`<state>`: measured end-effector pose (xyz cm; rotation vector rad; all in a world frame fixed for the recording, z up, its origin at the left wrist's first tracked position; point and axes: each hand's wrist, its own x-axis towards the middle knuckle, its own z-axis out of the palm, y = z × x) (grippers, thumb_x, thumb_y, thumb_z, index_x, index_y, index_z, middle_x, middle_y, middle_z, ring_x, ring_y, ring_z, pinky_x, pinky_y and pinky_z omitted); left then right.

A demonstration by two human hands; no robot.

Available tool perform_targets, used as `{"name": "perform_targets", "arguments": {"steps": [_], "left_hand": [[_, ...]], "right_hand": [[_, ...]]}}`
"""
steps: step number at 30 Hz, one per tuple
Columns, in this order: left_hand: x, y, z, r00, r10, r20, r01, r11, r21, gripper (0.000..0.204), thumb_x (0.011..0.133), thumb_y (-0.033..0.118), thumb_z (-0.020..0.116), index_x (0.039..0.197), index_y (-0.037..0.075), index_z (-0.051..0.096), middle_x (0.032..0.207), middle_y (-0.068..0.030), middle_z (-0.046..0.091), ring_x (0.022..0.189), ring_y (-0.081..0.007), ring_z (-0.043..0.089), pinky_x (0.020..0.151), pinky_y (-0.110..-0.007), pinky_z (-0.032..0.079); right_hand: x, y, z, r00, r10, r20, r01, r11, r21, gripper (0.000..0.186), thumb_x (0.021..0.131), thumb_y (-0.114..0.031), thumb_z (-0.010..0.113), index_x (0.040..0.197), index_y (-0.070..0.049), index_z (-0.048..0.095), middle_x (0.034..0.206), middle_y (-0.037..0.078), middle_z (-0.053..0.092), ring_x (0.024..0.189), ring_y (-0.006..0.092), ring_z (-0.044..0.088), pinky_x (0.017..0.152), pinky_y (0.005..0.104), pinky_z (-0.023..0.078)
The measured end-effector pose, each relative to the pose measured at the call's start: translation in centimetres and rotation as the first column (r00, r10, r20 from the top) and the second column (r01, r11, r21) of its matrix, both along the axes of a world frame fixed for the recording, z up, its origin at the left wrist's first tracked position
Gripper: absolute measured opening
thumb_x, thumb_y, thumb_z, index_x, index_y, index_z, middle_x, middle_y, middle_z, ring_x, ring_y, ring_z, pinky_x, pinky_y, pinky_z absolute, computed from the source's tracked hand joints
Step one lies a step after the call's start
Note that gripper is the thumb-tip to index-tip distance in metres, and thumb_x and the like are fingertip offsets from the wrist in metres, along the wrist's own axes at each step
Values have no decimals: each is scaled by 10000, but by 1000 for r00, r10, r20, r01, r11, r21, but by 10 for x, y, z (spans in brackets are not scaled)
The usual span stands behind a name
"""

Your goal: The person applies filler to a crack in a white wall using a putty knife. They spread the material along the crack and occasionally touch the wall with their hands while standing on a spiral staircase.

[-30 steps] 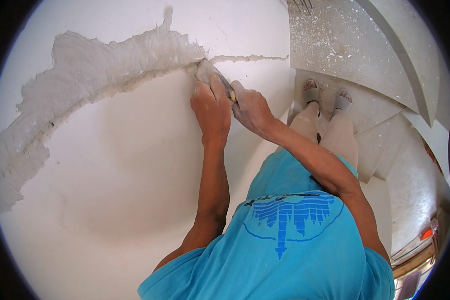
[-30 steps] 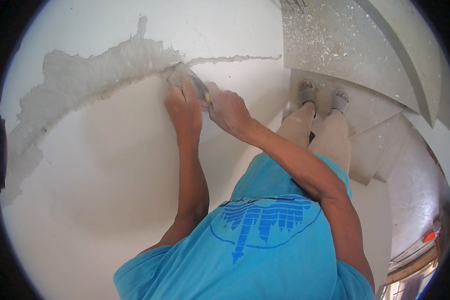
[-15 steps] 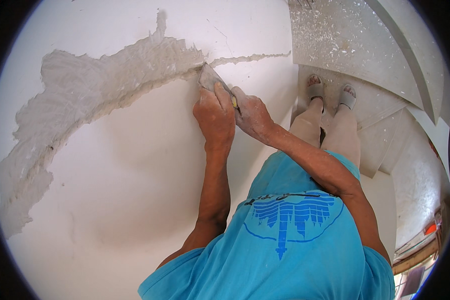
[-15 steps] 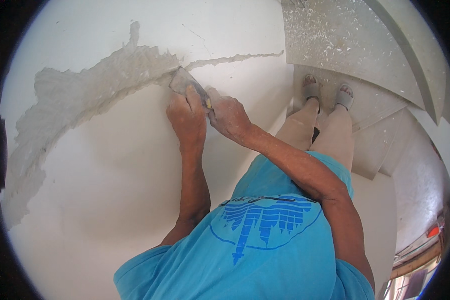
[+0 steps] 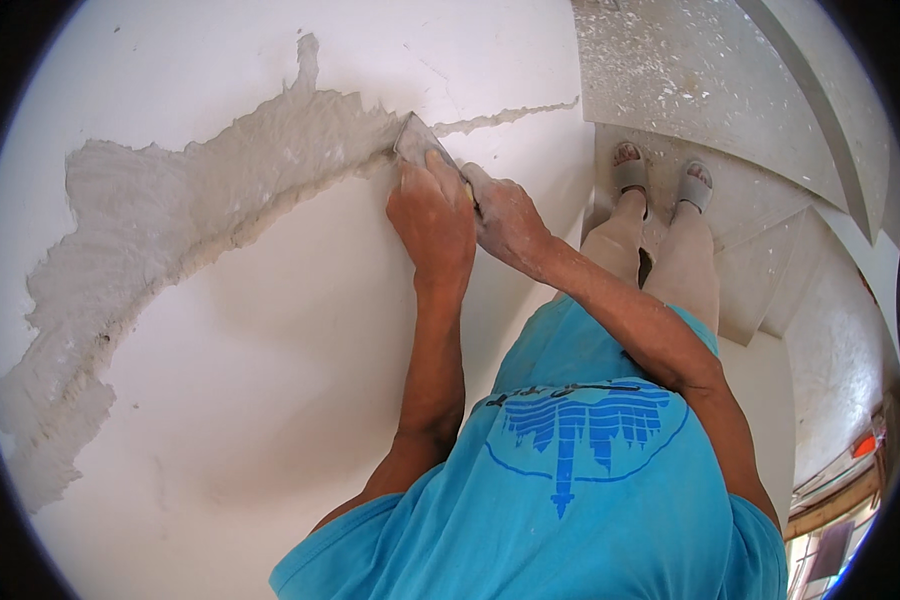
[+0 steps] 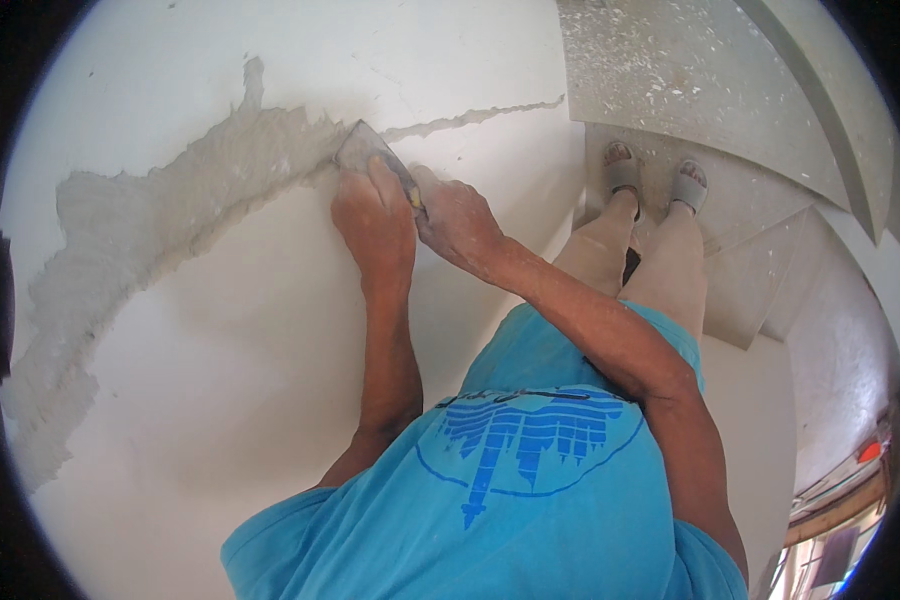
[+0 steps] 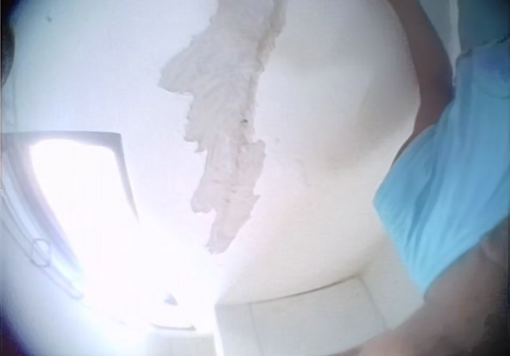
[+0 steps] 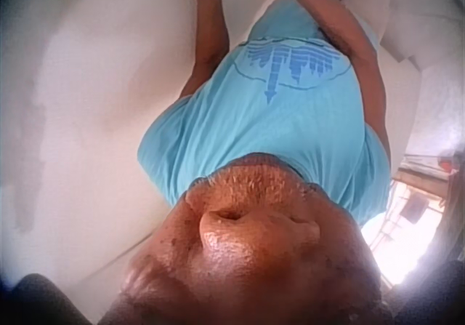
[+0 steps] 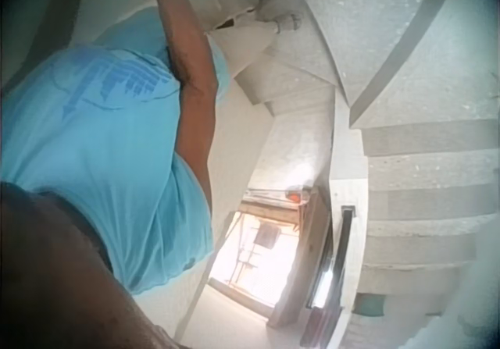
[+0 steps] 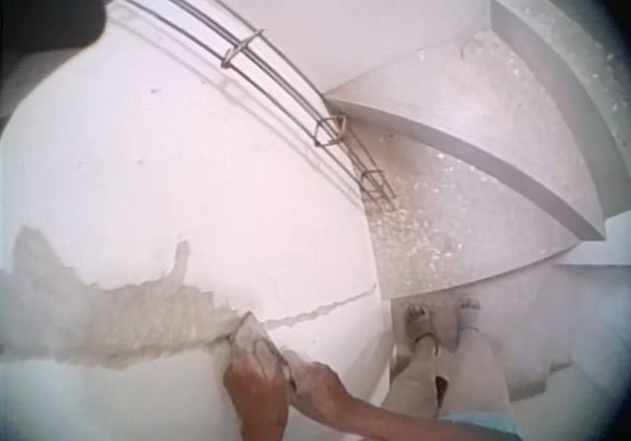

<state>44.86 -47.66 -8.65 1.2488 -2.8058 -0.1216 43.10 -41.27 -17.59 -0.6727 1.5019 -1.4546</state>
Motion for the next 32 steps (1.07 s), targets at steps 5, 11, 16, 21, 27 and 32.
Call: {"name": "perform_targets", "arguments": {"steps": [5,11,16,21,27,32], "left_hand": [[21,6,6,988,142,-63,-127,971,203,363,982,177,487,752,-98,543,590,-228,547,525,-368,561,567,-480,430],[21,7,4,995,56,-78,-49,994,96,286,963,111,514,748,-77,538,585,-226,549,524,-413,532,527,-471,423],[4,4,1,1000,4,-17,-4,999,38,392,985,187,484,707,-85,535,603,-244,547,562,-424,543,595,-497,413],[7,1,-4,998,54,-38,-50,993,104,405,986,186,489,692,-91,525,594,-239,558,534,-377,563,553,-468,438],[21,9,3,994,100,-51,-94,990,105,446,991,173,485,629,-81,545,547,-195,577,493,-294,586,498,-416,465],[17,10,-1,991,127,-28,-125,990,67,477,997,175,475,595,-67,561,504,-166,568,485,-312,586,534,-442,471]], "right_hand": [[3,12,8,999,11,-35,-12,1000,-5,329,853,-59,583,1158,17,486,905,276,636,870,480,613,739,547,489],[7,8,2,999,20,-42,-22,999,-37,343,847,-63,594,1164,10,485,905,274,642,873,482,613,738,547,490],[4,-2,-9,1000,-16,23,18,998,-56,347,841,-64,600,1160,5,484,881,271,646,857,478,615,733,547,491],[-2,6,-3,1000,22,-14,-22,1000,-17,400,827,-59,611,1198,-1,474,862,268,647,865,474,619,739,547,497],[3,8,-7,998,26,-62,-31,997,-75,428,810,-53,624,1208,-6,473,860,265,648,846,477,620,725,544,503],[3,3,-10,996,-5,-87,-6,992,-127,436,810,-51,621,1219,-14,473,860,266,649,837,475,624,718,543,506]]}}
